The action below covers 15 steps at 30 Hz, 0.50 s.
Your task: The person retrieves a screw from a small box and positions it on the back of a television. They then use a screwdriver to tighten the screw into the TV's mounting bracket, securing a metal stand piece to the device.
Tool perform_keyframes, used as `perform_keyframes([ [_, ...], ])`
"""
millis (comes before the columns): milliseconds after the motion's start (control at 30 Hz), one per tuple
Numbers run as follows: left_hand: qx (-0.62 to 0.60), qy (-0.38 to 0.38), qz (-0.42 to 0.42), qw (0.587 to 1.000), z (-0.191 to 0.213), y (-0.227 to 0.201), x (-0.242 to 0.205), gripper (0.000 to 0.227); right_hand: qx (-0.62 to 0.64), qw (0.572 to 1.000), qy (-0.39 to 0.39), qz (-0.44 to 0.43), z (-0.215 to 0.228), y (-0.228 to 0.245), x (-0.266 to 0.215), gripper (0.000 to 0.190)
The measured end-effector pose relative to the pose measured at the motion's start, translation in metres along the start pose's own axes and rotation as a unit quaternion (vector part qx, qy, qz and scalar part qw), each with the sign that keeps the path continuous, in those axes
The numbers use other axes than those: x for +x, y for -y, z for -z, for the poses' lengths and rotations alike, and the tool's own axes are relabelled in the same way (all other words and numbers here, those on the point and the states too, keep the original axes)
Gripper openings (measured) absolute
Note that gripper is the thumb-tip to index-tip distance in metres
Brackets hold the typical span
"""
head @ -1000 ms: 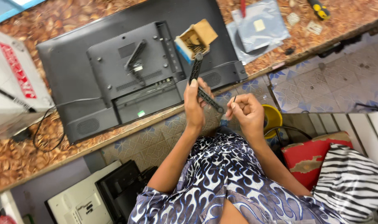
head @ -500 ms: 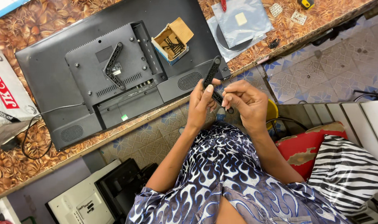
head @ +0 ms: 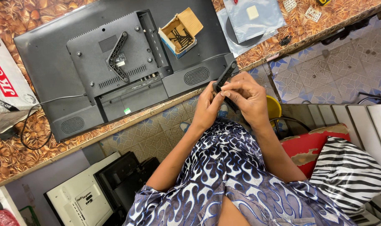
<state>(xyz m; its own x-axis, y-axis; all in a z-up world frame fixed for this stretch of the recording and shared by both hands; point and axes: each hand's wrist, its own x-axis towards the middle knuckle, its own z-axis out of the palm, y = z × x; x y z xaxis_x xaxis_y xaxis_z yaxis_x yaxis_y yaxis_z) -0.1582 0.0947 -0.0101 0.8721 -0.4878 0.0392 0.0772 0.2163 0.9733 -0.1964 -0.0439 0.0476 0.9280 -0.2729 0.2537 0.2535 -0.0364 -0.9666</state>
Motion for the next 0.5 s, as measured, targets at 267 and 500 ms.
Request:
perform_keyframes([
  [267, 0.017, -0.003, 0.057, 0.998, 0.0, 0.024, -0.014, 0.019, -0.023, 0.998, -0.01, -0.054, 0.008, -0.03, -0.028, 0.014],
  [500, -0.138, 0.013, 0.149, 0.979, -0.009, 0.054, -0.028, 0.028, -0.065, 0.995, -0.022, -0.072, 0.012, -0.044, -0.048, 0.014],
])
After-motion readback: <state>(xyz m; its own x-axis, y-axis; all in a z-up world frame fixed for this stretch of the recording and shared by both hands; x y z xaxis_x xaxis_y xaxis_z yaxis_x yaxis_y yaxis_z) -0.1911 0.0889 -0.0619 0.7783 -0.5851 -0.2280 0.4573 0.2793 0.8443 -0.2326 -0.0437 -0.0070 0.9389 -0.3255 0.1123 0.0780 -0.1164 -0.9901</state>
